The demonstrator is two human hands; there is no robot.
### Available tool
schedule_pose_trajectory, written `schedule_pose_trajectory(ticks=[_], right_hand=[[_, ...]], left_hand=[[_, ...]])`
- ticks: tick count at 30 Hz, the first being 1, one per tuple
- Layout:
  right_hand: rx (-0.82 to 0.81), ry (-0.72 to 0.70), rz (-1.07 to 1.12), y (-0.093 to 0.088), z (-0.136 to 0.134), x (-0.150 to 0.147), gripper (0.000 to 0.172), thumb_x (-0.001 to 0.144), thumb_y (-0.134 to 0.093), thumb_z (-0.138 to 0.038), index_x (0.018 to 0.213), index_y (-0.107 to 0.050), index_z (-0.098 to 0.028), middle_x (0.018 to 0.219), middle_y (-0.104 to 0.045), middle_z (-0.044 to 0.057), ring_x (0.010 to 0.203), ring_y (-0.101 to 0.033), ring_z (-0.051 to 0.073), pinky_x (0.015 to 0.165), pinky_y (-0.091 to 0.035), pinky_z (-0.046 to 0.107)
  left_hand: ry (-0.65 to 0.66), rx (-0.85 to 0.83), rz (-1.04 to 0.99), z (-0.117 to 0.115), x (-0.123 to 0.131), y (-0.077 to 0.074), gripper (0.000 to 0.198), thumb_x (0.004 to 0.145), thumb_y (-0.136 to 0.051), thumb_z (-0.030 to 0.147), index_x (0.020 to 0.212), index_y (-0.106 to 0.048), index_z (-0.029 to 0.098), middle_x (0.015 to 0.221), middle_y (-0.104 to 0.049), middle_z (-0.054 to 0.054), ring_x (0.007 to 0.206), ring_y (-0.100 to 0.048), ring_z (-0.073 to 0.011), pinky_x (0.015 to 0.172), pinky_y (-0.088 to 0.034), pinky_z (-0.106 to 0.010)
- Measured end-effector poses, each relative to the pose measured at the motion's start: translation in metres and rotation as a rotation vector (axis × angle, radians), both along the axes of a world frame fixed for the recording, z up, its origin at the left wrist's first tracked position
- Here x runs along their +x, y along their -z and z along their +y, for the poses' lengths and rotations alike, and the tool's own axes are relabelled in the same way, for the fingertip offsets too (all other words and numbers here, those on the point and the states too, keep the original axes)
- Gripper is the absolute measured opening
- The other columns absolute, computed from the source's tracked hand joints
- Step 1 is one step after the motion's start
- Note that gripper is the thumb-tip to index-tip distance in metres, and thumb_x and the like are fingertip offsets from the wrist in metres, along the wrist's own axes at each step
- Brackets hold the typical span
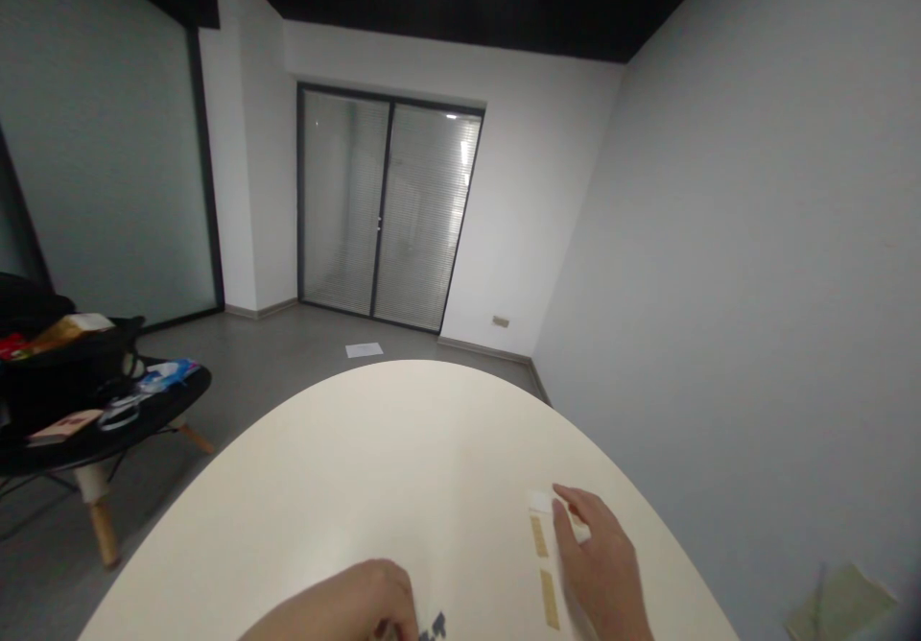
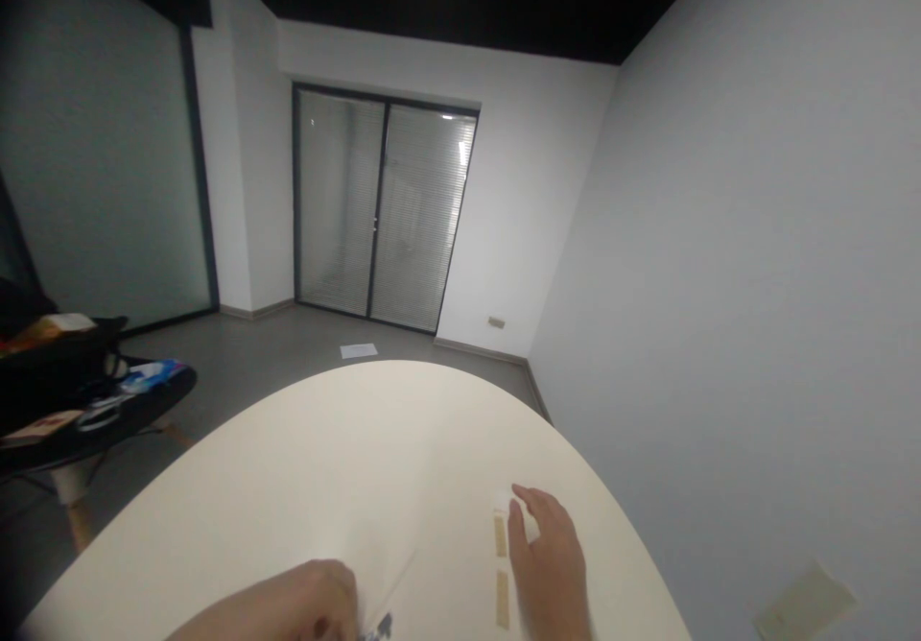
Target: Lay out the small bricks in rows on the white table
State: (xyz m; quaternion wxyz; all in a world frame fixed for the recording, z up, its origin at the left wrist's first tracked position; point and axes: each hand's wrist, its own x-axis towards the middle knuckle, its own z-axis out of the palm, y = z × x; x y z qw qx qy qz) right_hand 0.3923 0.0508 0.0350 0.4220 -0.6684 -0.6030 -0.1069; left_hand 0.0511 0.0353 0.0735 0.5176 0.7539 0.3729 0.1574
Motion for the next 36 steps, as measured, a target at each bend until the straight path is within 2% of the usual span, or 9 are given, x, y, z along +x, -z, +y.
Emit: schedule_pose_trajectory(ticks=[2, 5, 8, 11, 15, 23, 27, 32, 36], right_hand=[[0.065, -0.134, -0.032, -0.005, -0.006, -0.019, 0.034, 0.092, -0.049, -0.045, 0.095, -0.073, -0.022, 0.097, -0.076, 0.011, 0.089, -0.071, 0.025, 0.082, -0.058, 0.040], [0.173, -0.408, -0.109, -0.014, -0.016, -0.054, 0.016, 0.091, -0.058, -0.031, 0.095, -0.072, -0.024, 0.088, -0.076, 0.006, 0.081, -0.072, 0.019, 0.073, -0.060, 0.030], [0.217, -0.680, -0.192, -0.018, -0.024, -0.086, 0.014, 0.090, -0.059, -0.022, 0.100, -0.069, -0.024, 0.082, -0.075, 0.005, 0.073, -0.070, 0.016, 0.066, -0.059, 0.025], [0.164, -0.840, -0.290, -0.012, -0.026, -0.106, 0.017, 0.093, -0.057, -0.028, 0.106, -0.066, -0.023, 0.082, -0.075, 0.004, 0.071, -0.069, 0.016, 0.064, -0.057, 0.023], [0.117, -0.860, -0.308, 0.002, -0.023, -0.114, 0.019, 0.097, -0.051, -0.033, 0.102, -0.067, -0.024, 0.080, -0.073, 0.003, 0.069, -0.067, 0.014, 0.060, -0.054, 0.021], [0.145, -0.877, -0.244, 0.002, -0.023, -0.116, 0.013, 0.094, -0.056, -0.024, 0.099, -0.067, -0.024, 0.083, -0.071, 0.003, 0.074, -0.065, 0.013, 0.064, -0.053, 0.019], [0.151, -0.895, -0.234, 0.003, -0.023, -0.116, 0.012, 0.094, -0.054, -0.022, 0.099, -0.065, -0.023, 0.080, -0.072, 0.003, 0.072, -0.065, 0.013, 0.064, -0.053, 0.020], [0.171, -0.828, -0.254, 0.009, -0.021, -0.113, 0.013, 0.097, -0.049, -0.022, 0.095, -0.062, -0.022, 0.073, -0.071, 0.001, 0.064, -0.062, 0.013, 0.060, -0.049, 0.022], [0.201, -0.815, -0.255, 0.011, -0.020, -0.113, 0.011, 0.095, -0.051, -0.021, 0.095, -0.062, -0.023, 0.072, -0.072, 0.000, 0.061, -0.063, 0.013, 0.059, -0.048, 0.022]], left_hand=[[-0.016, 0.039, 0.049, 0.003, 0.004, -0.003, 0.020, 0.069, -0.061, 0.019, 0.080, -0.077, 0.024, 0.073, -0.064, 0.001, 0.068, -0.055, -0.0176, 0.063, -0.039, -0.024], [-0.042, 0.105, 0.109, 0.009, 0.009, 0.000, 0.029, 0.071, -0.056, 0.016, 0.092, -0.076, 0.023, 0.089, -0.069, -0.001, 0.080, -0.059, -0.0190, 0.071, -0.041, -0.023], [-0.093, 0.159, 0.021, 0.014, 0.013, 0.009, 0.023, 0.081, -0.052, 0.020, 0.091, -0.073, 0.020, 0.090, -0.070, -0.002, 0.087, -0.060, -0.0190, 0.078, -0.042, -0.024], [-0.151, 0.117, -0.118, 0.016, 0.018, 0.017, 0.020, 0.086, -0.050, 0.027, 0.088, -0.067, 0.018, 0.084, -0.068, -0.002, 0.082, -0.059, -0.0182, 0.077, -0.042, -0.025], [-0.200, 0.014, -0.284, 0.016, 0.024, 0.023, 0.015, 0.085, -0.055, 0.034, 0.084, -0.055, 0.019, 0.072, -0.058, 0.001, 0.071, -0.053, -0.0161, 0.069, -0.040, -0.026], [-0.164, -0.072, -0.379, 0.012, 0.030, 0.024, 0.043, 0.085, -0.058, 0.062, 0.079, -0.051, 0.019, 0.069, -0.051, 0.002, 0.067, -0.045, -0.0146, 0.065, -0.036, -0.026], [-0.174, -0.101, -0.398, 0.015, 0.031, 0.033, 0.056, 0.081, -0.057, 0.074, 0.081, -0.054, 0.018, 0.067, -0.052, 0.002, 0.064, -0.046, -0.0143, 0.063, -0.036, -0.027], [-0.215, -0.051, -0.341, 0.021, 0.033, 0.046, 0.058, 0.074, -0.066, 0.072, 0.081, -0.062, 0.014, 0.066, -0.053, 0.001, 0.064, -0.046, -0.0148, 0.060, -0.034, -0.027], [-0.240, -0.075, -0.346, 0.022, 0.034, 0.046, 0.060, 0.070, -0.071, 0.071, 0.081, -0.064, 0.012, 0.066, -0.056, 0.000, 0.063, -0.047, -0.0150, 0.061, -0.034, -0.027]])
